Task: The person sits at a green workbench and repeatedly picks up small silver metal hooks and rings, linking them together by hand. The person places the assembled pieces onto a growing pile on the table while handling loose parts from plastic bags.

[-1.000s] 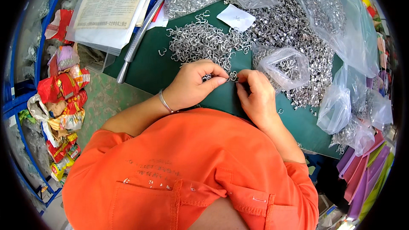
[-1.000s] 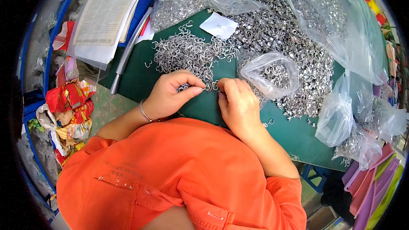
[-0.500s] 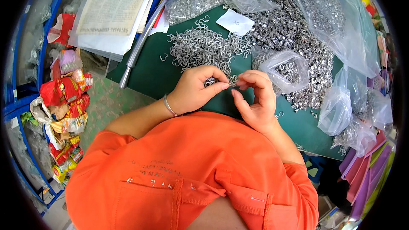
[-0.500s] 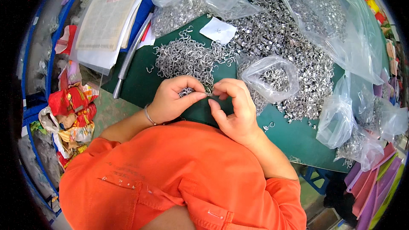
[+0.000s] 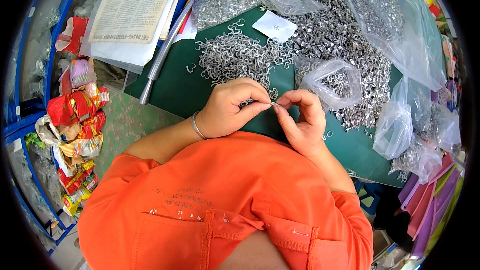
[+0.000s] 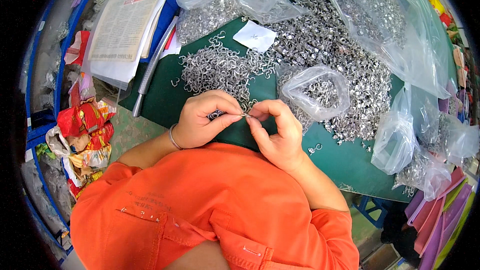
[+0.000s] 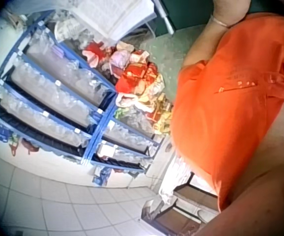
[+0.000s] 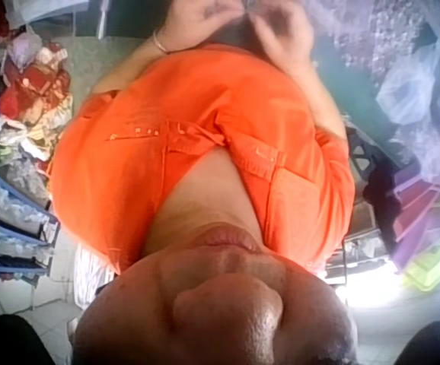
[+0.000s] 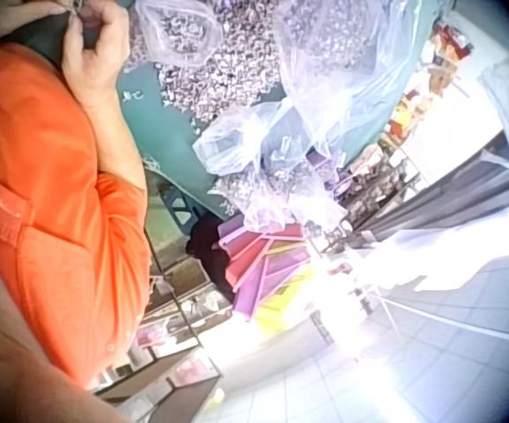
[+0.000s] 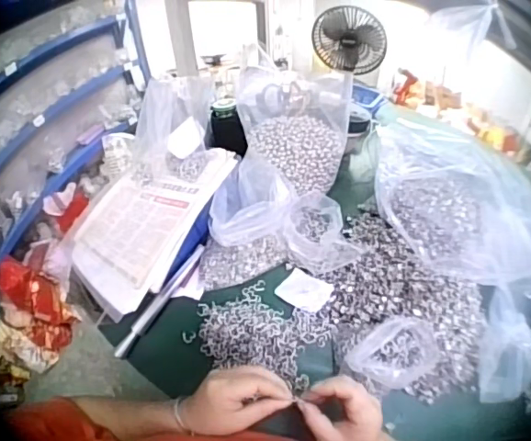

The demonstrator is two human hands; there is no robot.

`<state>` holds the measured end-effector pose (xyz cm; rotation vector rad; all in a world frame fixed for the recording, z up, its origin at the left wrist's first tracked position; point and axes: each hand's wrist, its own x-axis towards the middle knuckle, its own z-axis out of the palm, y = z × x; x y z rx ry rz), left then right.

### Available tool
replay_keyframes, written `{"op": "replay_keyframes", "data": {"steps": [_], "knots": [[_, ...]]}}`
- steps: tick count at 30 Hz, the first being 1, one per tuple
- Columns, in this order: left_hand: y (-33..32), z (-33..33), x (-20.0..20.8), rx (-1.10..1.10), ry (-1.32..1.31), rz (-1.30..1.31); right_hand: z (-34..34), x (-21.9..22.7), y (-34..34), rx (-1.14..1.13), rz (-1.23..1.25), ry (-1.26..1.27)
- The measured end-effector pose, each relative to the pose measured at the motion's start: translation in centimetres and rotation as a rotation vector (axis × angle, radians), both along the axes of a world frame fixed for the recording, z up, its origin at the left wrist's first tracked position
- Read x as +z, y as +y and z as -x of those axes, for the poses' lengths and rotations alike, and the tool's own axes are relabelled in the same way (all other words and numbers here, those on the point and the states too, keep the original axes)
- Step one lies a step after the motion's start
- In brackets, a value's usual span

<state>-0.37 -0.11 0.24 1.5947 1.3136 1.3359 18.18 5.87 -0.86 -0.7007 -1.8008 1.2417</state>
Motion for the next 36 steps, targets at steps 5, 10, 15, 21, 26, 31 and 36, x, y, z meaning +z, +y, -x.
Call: {"op": "replay_keyframes", "data": {"steps": [5,10,15,21,26,31,36], "knots": [[0.0,0.0,-0.1,0.021,-0.041,0.029,-0.9,2.9,1.9,0.013,-0.408,-0.097],[-0.7,0.7,0.0,0.078,-0.093,0.124,-3.3,5.6,5.0,-0.438,-0.678,-0.467],[-0.5,0.5,0.0,0.090,-0.098,0.133,-1.7,5.2,3.2,-0.061,-0.705,-0.313],[-0.6,0.5,0.3,0.102,-0.077,0.131,0.3,0.6,2.6,0.176,-0.525,-0.509],[-0.6,0.9,-0.3,0.092,-0.076,0.146,0.2,1.1,2.6,0.108,-0.345,-0.434],[-0.3,0.2,0.0,0.047,-0.070,0.213,0.0,1.7,1.7,0.072,-0.007,-0.262],[0.1,0.2,-0.1,-0.005,-0.026,0.114,0.1,1.7,1.4,0.097,-0.049,-0.090]]}}
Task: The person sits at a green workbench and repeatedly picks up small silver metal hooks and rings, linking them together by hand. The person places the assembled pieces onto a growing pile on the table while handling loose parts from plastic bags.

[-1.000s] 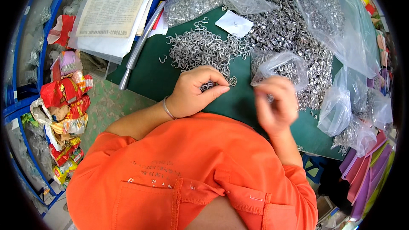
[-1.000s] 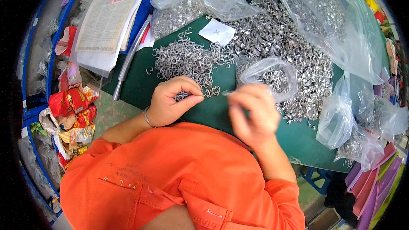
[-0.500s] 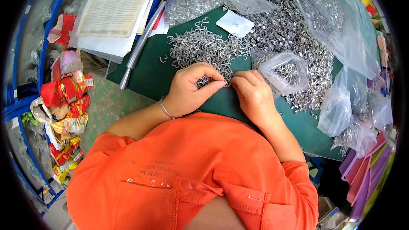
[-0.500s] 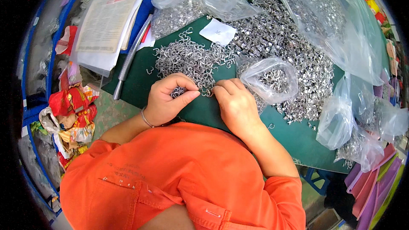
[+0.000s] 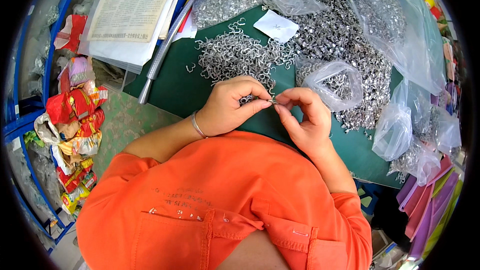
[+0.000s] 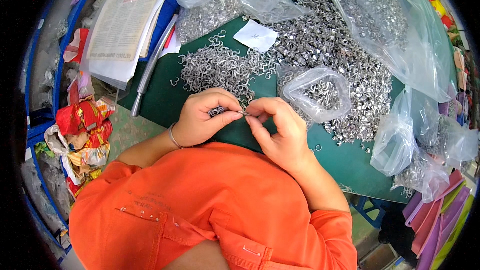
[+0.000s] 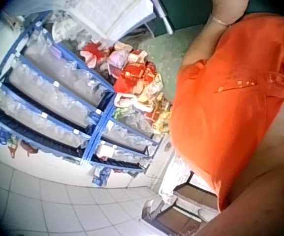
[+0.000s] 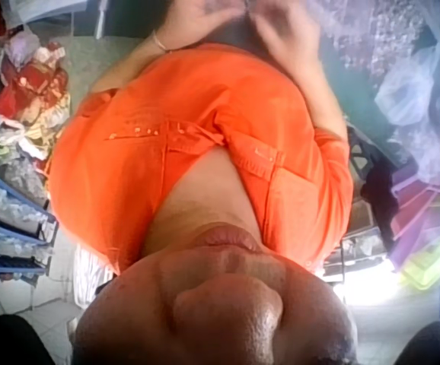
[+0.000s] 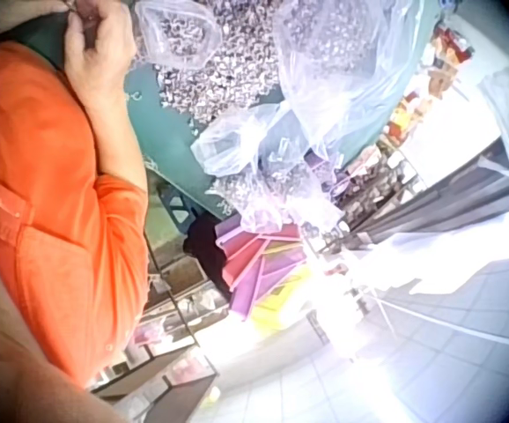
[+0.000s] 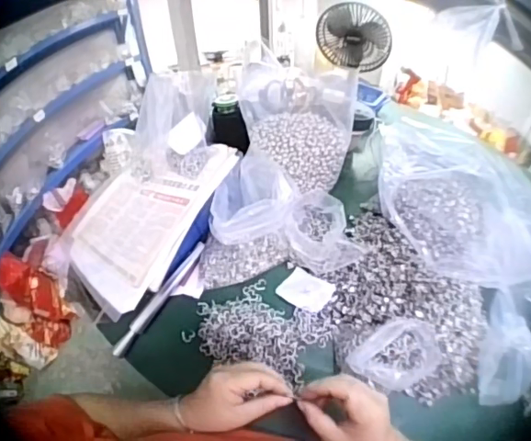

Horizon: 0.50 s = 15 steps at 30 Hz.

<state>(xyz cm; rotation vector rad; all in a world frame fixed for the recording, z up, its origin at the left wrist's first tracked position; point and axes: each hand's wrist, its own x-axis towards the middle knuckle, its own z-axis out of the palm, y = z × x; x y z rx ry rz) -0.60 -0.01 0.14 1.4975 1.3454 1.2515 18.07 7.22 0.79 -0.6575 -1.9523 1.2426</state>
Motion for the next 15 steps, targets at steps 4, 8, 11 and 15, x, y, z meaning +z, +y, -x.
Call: {"op": "replay_keyframes", "data": {"steps": [4,8,11,15], "knots": [[-0.03,0.03,-0.10,0.015,-0.047,-0.050,-0.11,-0.01,0.04,-0.008,-0.043,-0.022],[0.03,-0.08,-0.18,0.029,-0.052,-0.086,-0.23,-0.24,0.05,0.000,-0.087,-0.007],[0.09,-0.04,-0.22,0.026,-0.007,-0.126,-0.13,0.01,0.06,0.000,-0.092,0.006],[0.15,0.00,-0.02,0.008,0.023,-0.175,-0.10,0.08,0.16,0.010,-0.153,0.027]]}}
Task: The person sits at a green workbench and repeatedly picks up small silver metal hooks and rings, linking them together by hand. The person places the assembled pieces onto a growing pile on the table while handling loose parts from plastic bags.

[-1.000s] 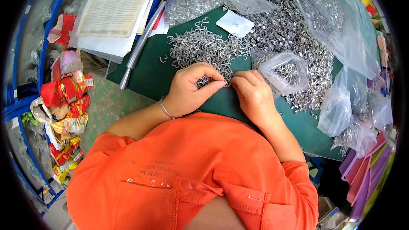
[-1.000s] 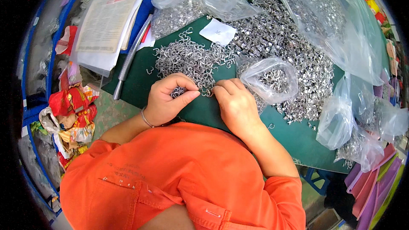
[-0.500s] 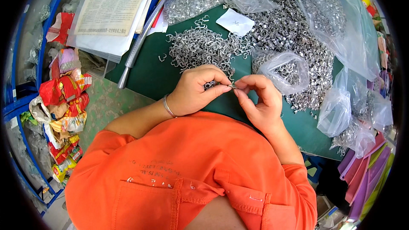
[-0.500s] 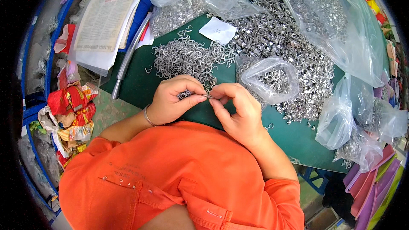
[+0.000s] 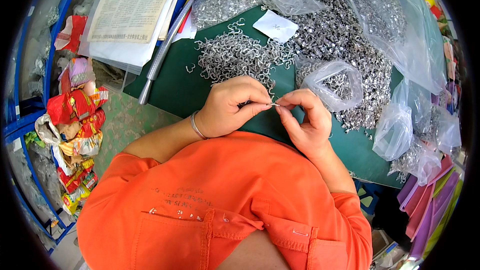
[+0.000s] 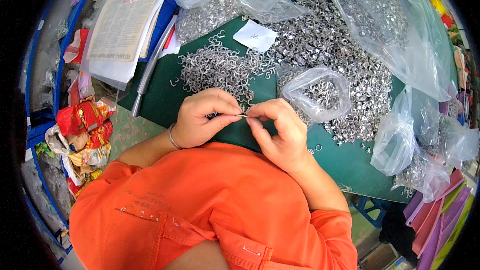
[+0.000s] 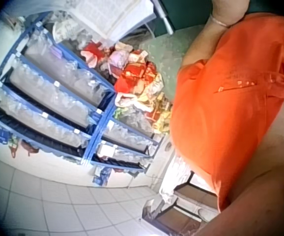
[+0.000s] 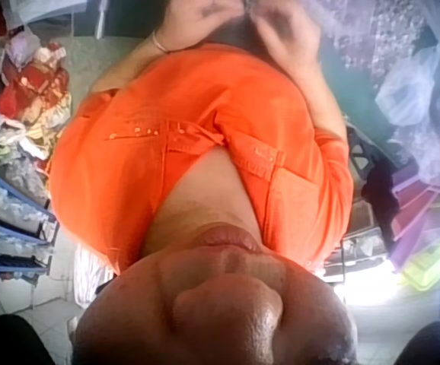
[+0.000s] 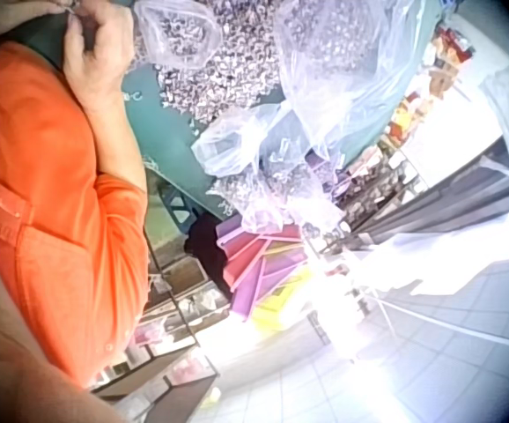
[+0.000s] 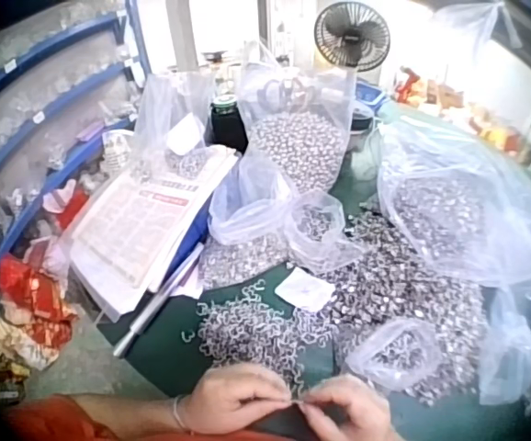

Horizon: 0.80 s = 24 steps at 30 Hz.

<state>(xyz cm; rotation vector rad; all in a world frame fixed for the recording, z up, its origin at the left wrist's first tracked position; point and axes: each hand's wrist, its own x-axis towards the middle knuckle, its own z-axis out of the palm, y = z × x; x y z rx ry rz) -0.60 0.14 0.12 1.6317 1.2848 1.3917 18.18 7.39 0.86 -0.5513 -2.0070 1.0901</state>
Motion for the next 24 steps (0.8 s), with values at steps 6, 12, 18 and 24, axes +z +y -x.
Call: {"op": "replay_keyframes", "data": {"steps": [6,12,18,24], "knots": [[0.1,-0.2,0.2,-0.002,-0.010,0.020,-0.1,0.7,0.2,-0.009,-0.123,0.039],[-0.5,0.4,-0.1,0.076,-0.097,0.125,-3.6,4.1,3.6,-0.569,-0.361,-0.233],[-0.4,0.1,-0.1,0.081,-0.083,0.157,-2.1,3.8,1.9,-0.130,-0.524,-0.232],[-0.5,0.3,-0.1,0.057,-0.093,0.174,-1.0,-0.2,0.4,-0.058,-0.326,-0.655]]}}
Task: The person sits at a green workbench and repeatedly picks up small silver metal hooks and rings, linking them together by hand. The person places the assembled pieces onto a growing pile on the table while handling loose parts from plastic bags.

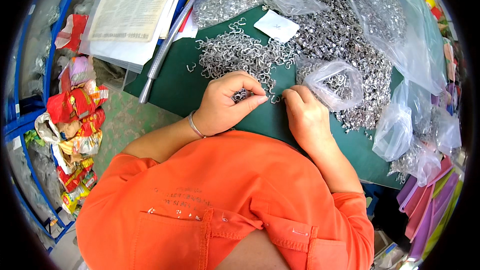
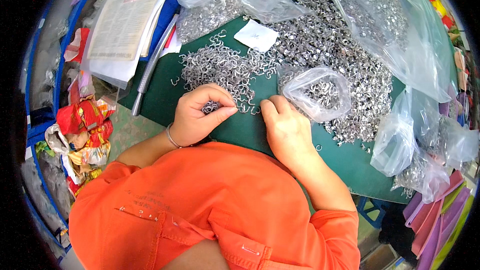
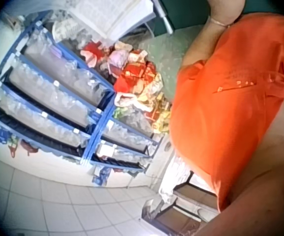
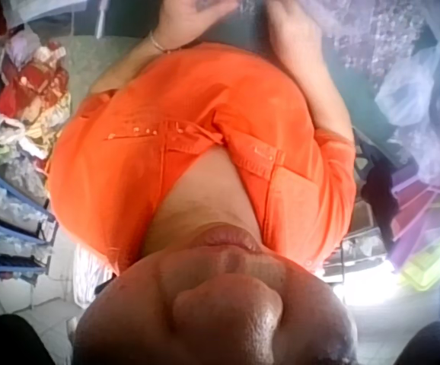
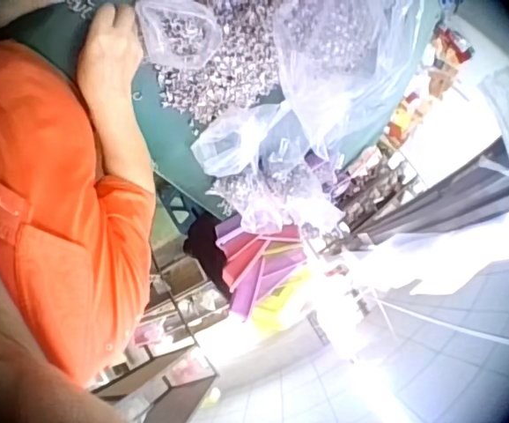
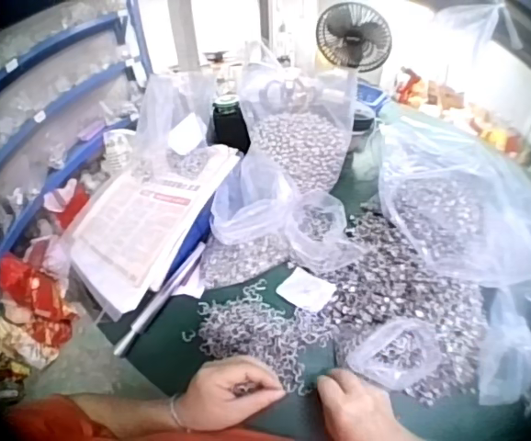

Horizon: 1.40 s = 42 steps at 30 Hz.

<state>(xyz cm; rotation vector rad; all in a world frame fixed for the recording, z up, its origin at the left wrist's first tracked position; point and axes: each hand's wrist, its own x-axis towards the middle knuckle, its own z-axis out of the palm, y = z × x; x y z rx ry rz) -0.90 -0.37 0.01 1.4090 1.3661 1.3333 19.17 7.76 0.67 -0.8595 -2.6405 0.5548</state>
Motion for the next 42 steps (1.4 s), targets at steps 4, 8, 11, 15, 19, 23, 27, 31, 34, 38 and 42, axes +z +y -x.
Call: {"op": "replay_keyframes", "data": {"steps": [4,8,11,15,19,23,27,31,34,38,42], "knots": [[-0.1,0.1,-0.3,-0.032,-0.007,0.013,0.1,-0.2,0.2,0.009,0.054,0.123],[0.2,-0.3,0.4,-0.087,0.011,0.074,0.6,1.2,-0.1,0.021,0.368,0.410],[0.5,-0.3,0.3,-0.119,0.058,-0.026,0.8,1.3,-0.4,0.025,0.453,0.546],[0.5,-0.2,0.2,-0.127,0.050,-0.101,0.9,0.6,-0.9,0.008,0.461,0.686],[0.6,-0.2,0.3,-0.121,0.061,-0.154,0.7,0.7,-0.5,0.074,0.362,0.738],[0.7,-0.3,0.4,-0.135,0.049,-0.160,0.3,1.5,-0.2,0.116,0.223,0.759],[0.2,0.0,0.3,-0.021,0.021,-0.077,-2.0,3.9,2.2,-0.083,-0.201,0.607],[-0.3,0.2,0.0,0.038,-0.005,-0.030,-3.4,5.3,3.8,-0.336,-0.316,0.312],[-0.2,0.1,-0.1,0.046,0.016,-0.032,-2.0,4.5,2.0,0.002,-0.144,0.378],[-0.1,0.0,0.0,0.043,0.023,-0.036,0.7,0.0,0.2,0.201,0.041,0.232],[-0.2,0.1,-0.1,0.027,0.045,-0.007,0.9,-1.4,0.1,0.162,-0.026,0.246]]}}
